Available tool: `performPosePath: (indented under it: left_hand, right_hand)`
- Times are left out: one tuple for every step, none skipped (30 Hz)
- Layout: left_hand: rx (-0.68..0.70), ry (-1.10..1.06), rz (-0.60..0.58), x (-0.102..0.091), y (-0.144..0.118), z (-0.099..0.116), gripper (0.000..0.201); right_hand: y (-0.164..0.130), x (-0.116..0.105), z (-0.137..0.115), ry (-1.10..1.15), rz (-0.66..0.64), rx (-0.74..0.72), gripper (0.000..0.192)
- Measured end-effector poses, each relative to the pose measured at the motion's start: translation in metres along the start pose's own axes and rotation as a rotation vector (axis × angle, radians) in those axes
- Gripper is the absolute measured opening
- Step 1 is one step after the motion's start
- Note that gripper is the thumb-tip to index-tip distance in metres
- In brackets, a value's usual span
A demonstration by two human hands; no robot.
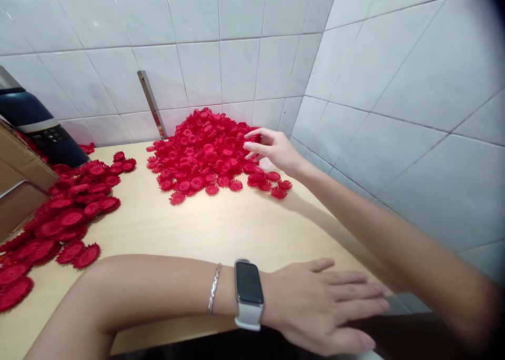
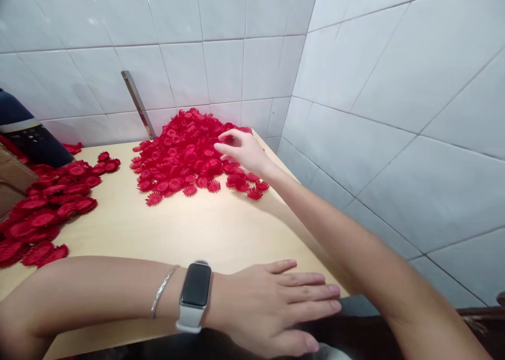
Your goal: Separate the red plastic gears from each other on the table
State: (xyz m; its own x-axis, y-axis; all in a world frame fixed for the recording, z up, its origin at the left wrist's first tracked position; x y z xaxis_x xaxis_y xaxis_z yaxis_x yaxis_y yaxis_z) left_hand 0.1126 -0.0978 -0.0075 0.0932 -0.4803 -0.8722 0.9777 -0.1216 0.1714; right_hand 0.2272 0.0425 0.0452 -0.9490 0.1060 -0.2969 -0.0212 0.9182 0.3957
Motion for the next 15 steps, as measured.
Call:
performPosePath:
  left_hand:
    - [-0.011, 0.033, -0.005, 0.001, -0.003, -0.009, 0.05]
    - [-0.031, 0.073, -0.006, -0.003, -0.009, -0.021, 0.047]
    - [-0.076, 0.121, 0.001, -0.011, -0.02, -0.034, 0.045]
    - [-0.141, 0.175, 0.018, -0.023, -0.033, -0.047, 0.045]
    - [-0.202, 0.238, 0.019, -0.038, -0.047, -0.06, 0.045]
    - [-0.261, 0.318, 0.026, -0.053, -0.061, -0.072, 0.044]
    - [-0.287, 0.4, 0.018, -0.069, -0.074, -0.081, 0.044]
    - [-0.303, 0.478, -0.002, -0.083, -0.084, -0.088, 0.044]
    - [-0.321, 0.55, 0.011, -0.095, -0.092, -0.09, 0.044]
    - [-0.352, 0.604, 0.022, -0.104, -0.098, -0.089, 0.044]
    - [-0.389, 0.635, 0.04, -0.109, -0.101, -0.085, 0.045]
    - [-0.412, 0.635, 0.041, -0.109, -0.102, -0.077, 0.046]
    - [-0.39, 0.602, 0.016, -0.105, -0.102, -0.067, 0.047]
    - [-0.333, 0.542, -0.021, -0.098, -0.101, -0.057, 0.047]
    - [-0.25, 0.46, -0.097, -0.089, -0.101, -0.047, 0.048]
  right_hand:
    - [0.0, 0.001, -0.002, 0.004, -0.015, -0.005, 0.026]
    - [0.0, 0.002, -0.003, 0.007, -0.029, -0.006, 0.026]
    - [0.0, 0.001, -0.004, 0.01, -0.04, -0.003, 0.026]
    - [0.0, -0.001, -0.004, 0.014, -0.046, 0.002, 0.026]
    - [0.0, -0.003, -0.004, 0.02, -0.047, 0.008, 0.025]
    - [0.001, -0.005, -0.003, 0.027, -0.041, 0.014, 0.025]
    - [0.002, -0.007, -0.002, 0.036, -0.031, 0.017, 0.025]
    - [0.003, -0.009, -0.001, 0.044, -0.019, 0.017, 0.025]
    - [0.004, -0.009, 0.0, 0.052, -0.009, 0.016, 0.025]
    - [0.005, -0.008, 0.0, 0.058, -0.004, 0.014, 0.026]
    - [0.006, -0.007, 0.0, 0.061, -0.005, 0.011, 0.026]
    - [0.006, -0.005, 0.0, 0.061, -0.012, 0.01, 0.026]
    - [0.005, -0.002, -0.001, 0.057, -0.026, 0.01, 0.026]
    - [0.003, 0.0, -0.001, 0.049, -0.043, 0.014, 0.026]
    - [0.002, 0.002, -0.002, 0.039, -0.063, 0.019, 0.027]
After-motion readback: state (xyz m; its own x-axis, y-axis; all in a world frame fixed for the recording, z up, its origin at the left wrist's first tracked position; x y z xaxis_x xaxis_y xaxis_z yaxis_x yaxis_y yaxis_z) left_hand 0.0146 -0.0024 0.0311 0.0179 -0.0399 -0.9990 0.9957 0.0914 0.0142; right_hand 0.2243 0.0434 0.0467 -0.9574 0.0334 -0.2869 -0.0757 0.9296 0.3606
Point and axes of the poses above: each hand's wrist, its own y-axis towards the middle knuckle, its own x-axis out of the palm, z = x × y, the point moved 1 cm from there along y, towards the middle knuckle, and after that the axes turned 2 degrees about y, right-handed, at the moved point
